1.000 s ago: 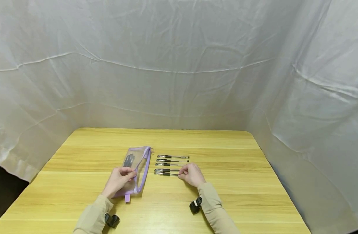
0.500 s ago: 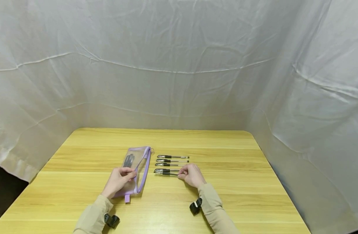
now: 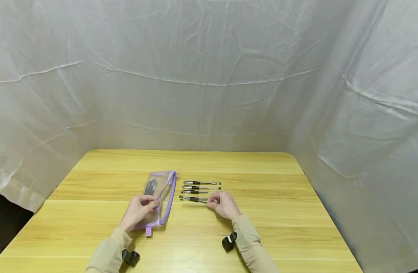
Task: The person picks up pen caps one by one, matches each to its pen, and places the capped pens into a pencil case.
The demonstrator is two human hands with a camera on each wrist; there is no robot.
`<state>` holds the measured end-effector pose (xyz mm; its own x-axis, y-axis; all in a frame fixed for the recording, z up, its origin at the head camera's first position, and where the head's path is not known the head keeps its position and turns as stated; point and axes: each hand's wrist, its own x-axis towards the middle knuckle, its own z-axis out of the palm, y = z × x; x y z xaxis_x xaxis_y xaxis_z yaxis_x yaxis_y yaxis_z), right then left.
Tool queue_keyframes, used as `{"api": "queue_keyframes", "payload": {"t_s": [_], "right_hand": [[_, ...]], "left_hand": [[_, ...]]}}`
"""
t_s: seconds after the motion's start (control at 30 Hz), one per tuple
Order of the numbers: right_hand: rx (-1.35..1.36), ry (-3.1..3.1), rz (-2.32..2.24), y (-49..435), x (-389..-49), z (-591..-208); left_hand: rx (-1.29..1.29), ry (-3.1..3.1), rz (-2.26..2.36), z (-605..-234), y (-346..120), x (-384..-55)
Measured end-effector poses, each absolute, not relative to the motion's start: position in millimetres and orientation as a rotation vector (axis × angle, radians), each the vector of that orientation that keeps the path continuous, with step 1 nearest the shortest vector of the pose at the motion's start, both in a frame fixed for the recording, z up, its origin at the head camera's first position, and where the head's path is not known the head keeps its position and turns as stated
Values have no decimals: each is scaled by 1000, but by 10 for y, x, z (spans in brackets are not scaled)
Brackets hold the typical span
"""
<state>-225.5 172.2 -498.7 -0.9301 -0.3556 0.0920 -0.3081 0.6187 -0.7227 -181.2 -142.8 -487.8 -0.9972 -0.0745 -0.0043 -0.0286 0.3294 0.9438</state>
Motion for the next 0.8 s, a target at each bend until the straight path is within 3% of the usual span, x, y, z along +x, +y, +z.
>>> {"api": "queue_keyframes", "payload": {"t_s": [0.8], "right_hand": [[-716, 2672, -1303, 1736, -2285, -4987]], "left_hand": [[118, -2539, -1792, -4866, -1424, -1806]]}}
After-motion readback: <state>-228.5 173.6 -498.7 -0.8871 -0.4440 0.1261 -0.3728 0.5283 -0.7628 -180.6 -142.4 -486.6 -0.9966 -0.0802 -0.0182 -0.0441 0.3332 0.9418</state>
